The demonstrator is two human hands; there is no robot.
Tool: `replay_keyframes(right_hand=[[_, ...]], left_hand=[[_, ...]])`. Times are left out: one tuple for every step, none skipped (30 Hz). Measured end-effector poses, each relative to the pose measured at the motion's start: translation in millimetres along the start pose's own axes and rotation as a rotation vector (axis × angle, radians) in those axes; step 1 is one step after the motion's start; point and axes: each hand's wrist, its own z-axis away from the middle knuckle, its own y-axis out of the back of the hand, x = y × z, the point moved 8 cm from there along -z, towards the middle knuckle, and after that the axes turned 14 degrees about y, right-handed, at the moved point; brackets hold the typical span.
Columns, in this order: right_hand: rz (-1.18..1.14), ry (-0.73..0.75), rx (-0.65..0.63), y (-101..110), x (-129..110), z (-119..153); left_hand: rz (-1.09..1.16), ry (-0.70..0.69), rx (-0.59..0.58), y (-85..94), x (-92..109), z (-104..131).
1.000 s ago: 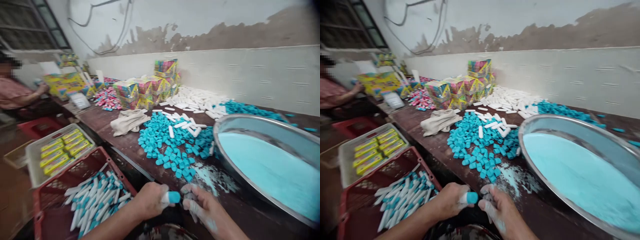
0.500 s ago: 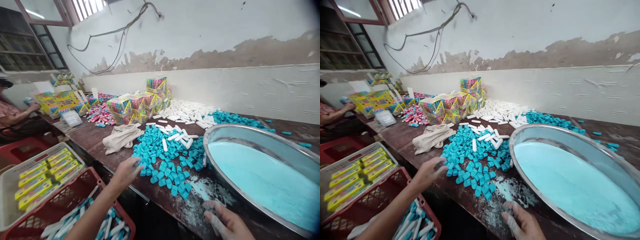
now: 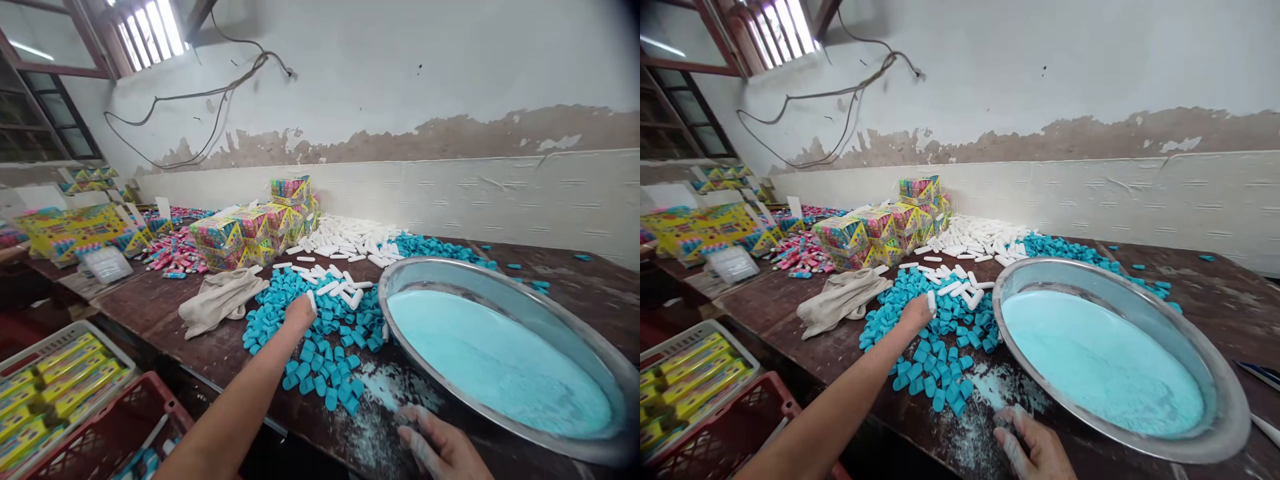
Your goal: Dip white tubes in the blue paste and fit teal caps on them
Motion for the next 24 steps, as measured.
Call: replay_keyframes(right_hand=[[-0.011, 0.026, -0.009, -2.3, -4.6, -3.8], [-0.022, 0.048, -0.016, -4.1, -9.0, -7.0], [-0.032, 0.065, -0.019, -5.2, -12.8, -9.4], [-0.04, 0.074, -0.015, -5.3, -15.5, -10.6], [-0.043, 0.078, -0.01, -4.8, -17.1, -10.9], [-0.041, 0.079, -0.003, -3.8, -17.9, -10.4], [-0.035, 0.083, 0.005, -2.6, -18.5, -9.7], [-0.023, 0.089, 0.011, -1.5, -19.0, -9.1], [-0.01, 0.095, 0.017, -0.3, -19.7, -8.9], [0.003, 0.101, 0.027, 0.8, -21.0, -9.5], [0.012, 0.106, 0.042, 2.1, -23.0, -11.0], [0.016, 0.111, 0.062, 3.4, -25.9, -13.2], [0.014, 0.117, 0.088, 5.0, -29.6, -16.1], [0.008, 0.128, 0.117, 6.6, -34.0, -19.4], [0.001, 0.145, 0.146, 8.0, -39.0, -22.7], [-0.005, 0.165, 0.17, 8.7, -43.9, -25.6], [-0.011, 0.187, 0.188, 8.6, -48.6, -27.9], [-0.018, 0.207, 0.201, 8.0, -52.6, -29.1], [-0.024, 0.224, 0.213, 7.2, -56.0, -29.3], [-0.03, 0.238, 0.227, 6.6, -59.1, -28.3], [-0.037, 0.248, 0.243, 6.8, -62.0, -26.5], [-0.042, 0.262, 0.26, 8.3, -65.5, -24.1], [-0.046, 0.279, 0.275, 11.6, -69.7, -21.5], [-0.048, 0.299, 0.287, 17.3, -74.6, -18.9]], left_hand=[[0.01, 0.009, -0.004, -0.7, 0.8, 0.7], [0.025, 0.019, -0.008, -0.8, 2.2, 1.1], [0.046, 0.029, -0.013, 0.1, 4.0, 1.1], [0.073, 0.037, -0.018, 2.3, 5.8, 1.2], [0.107, 0.04, -0.023, 6.0, 7.4, 1.9], [0.149, 0.032, -0.028, 11.0, 8.5, 3.8], [0.198, 0.014, -0.038, 16.5, 9.1, 7.6], [0.252, -0.014, -0.054, 21.9, 9.0, 14.3], [0.305, -0.049, -0.076, 25.9, 8.4, 24.0], [0.351, -0.089, -0.106, 27.6, 7.2, 37.1], [0.406, -0.135, -0.151, 26.4, 6.1, 53.4], [0.468, -0.184, -0.21, 22.3, 5.3, 72.3], [0.545, -0.237, -0.285, 15.8, 5.4, 93.2], [0.683, -0.296, -0.392, 8.2, 7.1, 115.3], [0.795, -0.333, -0.486, 0.2, 8.4, 136.0], [0.888, -0.356, -0.566, -7.3, 10.3, 154.6], [0.95, -0.364, -0.621, -13.7, 12.5, 170.1], [0.968, -0.363, -0.643, -18.8, 15.0, 182.3], [0.966, -0.366, -0.644, -21.7, 18.4, 191.7], [0.954, -0.381, -0.63, -22.3, 22.5, 199.0], [0.935, -0.407, -0.607, -21.2, 26.6, 204.7], [0.911, -0.439, -0.577, -19.1, 29.7, 208.8], [0.877, -0.472, -0.536, -16.9, 30.7, 211.5], [0.836, -0.505, -0.478, -14.6, 29.0, 212.4]])
